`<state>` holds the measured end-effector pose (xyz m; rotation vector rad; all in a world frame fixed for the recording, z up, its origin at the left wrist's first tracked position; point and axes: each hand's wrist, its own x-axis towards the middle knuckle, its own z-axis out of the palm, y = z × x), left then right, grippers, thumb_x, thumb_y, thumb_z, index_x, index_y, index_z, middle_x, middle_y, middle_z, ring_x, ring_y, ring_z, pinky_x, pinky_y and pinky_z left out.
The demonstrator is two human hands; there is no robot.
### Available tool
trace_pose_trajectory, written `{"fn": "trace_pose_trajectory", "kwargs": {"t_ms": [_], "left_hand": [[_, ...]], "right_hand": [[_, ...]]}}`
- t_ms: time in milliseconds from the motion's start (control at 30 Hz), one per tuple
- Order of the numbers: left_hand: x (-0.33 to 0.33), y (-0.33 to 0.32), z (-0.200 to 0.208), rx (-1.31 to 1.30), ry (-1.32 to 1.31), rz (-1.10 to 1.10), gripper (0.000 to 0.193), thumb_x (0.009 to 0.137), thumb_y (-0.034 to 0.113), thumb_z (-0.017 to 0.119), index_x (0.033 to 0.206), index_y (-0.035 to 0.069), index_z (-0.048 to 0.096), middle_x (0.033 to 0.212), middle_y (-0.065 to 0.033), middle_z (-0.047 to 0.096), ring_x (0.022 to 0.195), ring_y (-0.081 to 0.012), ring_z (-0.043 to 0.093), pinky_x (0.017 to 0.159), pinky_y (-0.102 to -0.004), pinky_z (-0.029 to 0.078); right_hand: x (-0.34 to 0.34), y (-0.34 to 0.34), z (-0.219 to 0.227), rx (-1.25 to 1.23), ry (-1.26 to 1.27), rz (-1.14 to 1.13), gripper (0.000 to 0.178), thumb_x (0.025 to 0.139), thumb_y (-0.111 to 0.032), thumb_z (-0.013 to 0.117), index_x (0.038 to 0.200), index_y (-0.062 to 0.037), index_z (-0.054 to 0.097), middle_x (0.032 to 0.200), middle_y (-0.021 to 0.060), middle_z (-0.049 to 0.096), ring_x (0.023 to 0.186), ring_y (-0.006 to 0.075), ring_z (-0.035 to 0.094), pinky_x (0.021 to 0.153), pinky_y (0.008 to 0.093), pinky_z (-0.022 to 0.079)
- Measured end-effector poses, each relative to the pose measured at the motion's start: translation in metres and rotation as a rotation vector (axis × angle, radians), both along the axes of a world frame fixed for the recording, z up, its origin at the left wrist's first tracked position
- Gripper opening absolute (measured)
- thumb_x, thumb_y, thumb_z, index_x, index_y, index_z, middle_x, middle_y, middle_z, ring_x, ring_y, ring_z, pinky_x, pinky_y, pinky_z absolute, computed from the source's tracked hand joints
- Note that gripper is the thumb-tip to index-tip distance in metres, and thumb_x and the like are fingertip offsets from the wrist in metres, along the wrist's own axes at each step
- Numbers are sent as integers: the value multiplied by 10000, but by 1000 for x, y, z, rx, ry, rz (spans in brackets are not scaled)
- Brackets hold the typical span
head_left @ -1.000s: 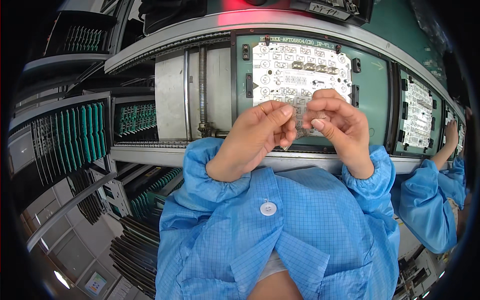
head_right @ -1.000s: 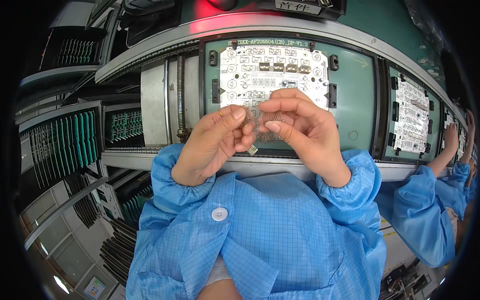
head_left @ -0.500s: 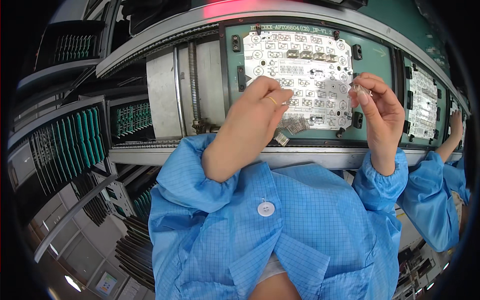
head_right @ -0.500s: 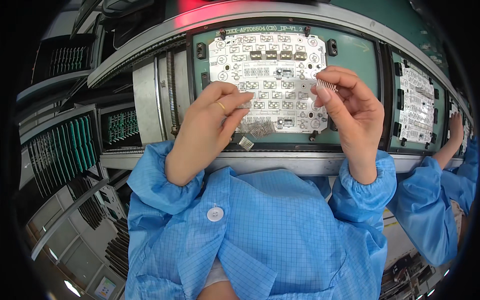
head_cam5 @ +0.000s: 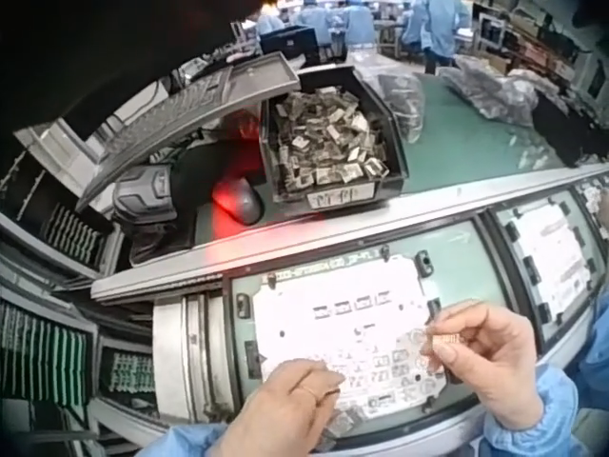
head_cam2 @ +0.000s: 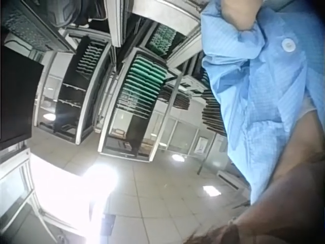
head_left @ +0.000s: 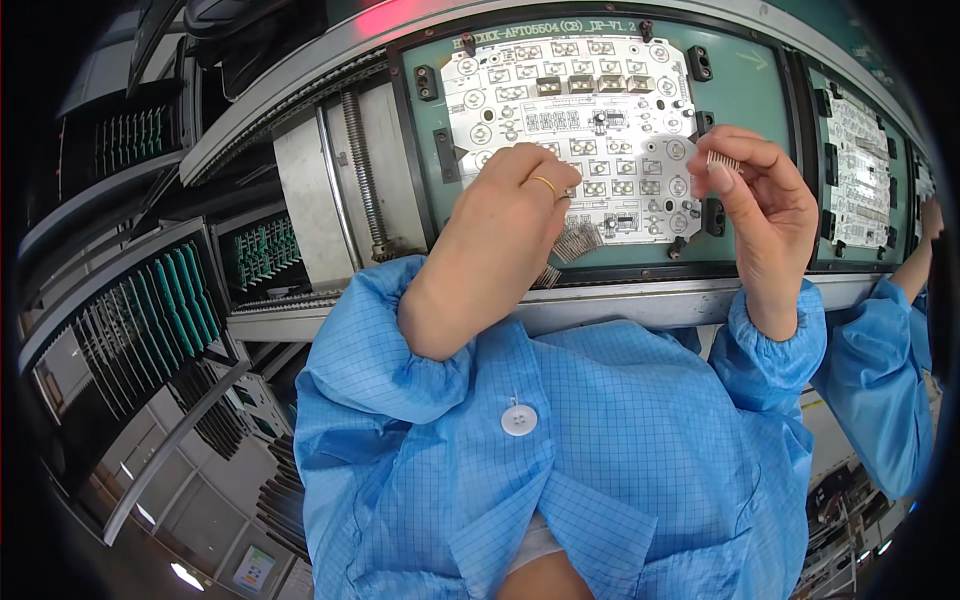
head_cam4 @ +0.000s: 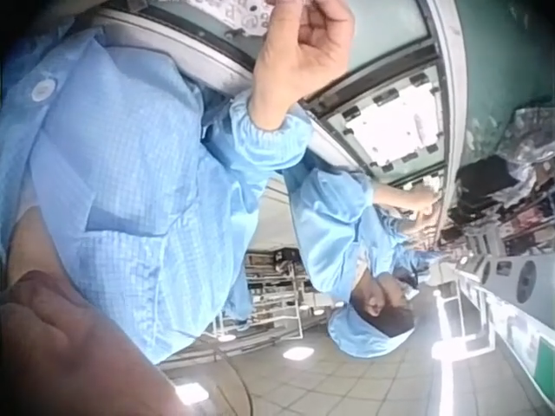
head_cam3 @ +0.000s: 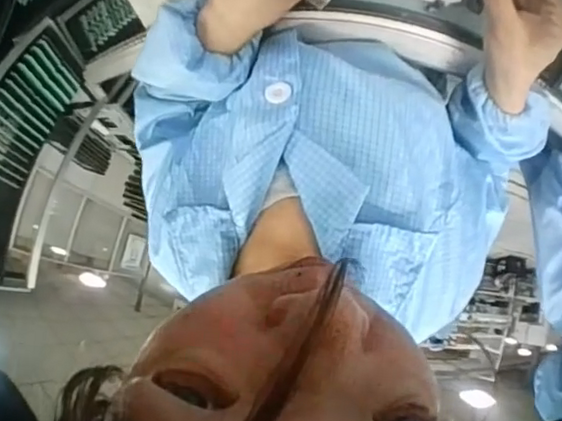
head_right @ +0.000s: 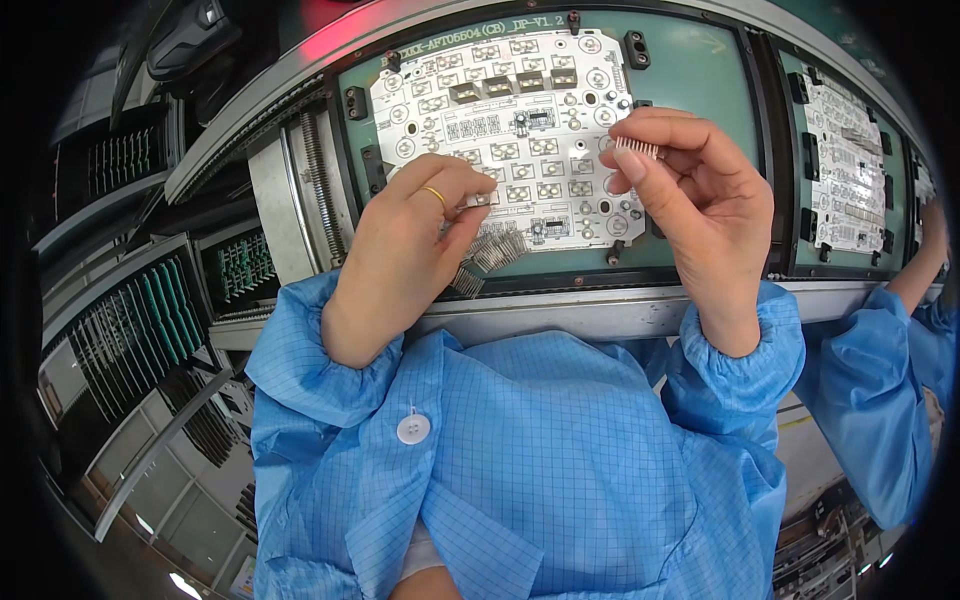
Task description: The person inserts small electronic components into a printed circuit board by hand.
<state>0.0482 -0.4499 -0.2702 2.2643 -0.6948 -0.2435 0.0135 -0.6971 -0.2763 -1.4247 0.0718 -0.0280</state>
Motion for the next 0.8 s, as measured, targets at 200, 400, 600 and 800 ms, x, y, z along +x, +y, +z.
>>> {"fn": "trace_pose_trajectory", "kwargs": {"t_ms": [200, 400, 600, 800], "left_hand": [[0, 1, 4, -47, -9, 18, 218, 845, -7, 718, 1059, 23, 688, 1035, -136, 663, 882, -292, 671, 737, -345, 567], [-16, 26, 18, 9, -10, -38, 324, 805, 68, 775, 1115, 50, 682, 1092, -133, 628, 1018, -320, 593, 841, -377, 515], [-37, 28, 9, -30, 37, -45, 476, 766, 176, 829, 1188, 46, 651, 1113, -129, 576, 1072, -323, 534, 929, -393, 481], [-33, 28, -4, -71, 40, -50, 310, 832, 67, 735, 1129, 30, 654, 1079, -119, 578, 1033, -313, 544, 902, -388, 483]], "right_hand": [[1, 9, 3, -289, -65, 81, 279, 854, 50, 716, 1131, 24, 699, 1085, 90, 644, 877, 128, 609, 752, 257, 504], [2, 20, 11, -734, -227, 279, 263, 815, 49, 729, 1069, -13, 701, 998, 95, 612, 841, 193, 625, 717, 286, 515], [7, 36, 14, -878, -271, 410, 340, 822, 85, 680, 1144, -24, 688, 1006, 127, 609, 911, 285, 626, 761, 343, 530], [11, 51, 13, -991, -365, 400, 282, 829, 86, 653, 1099, 5, 652, 1059, 147, 623, 957, 326, 622, 803, 383, 529]]}}
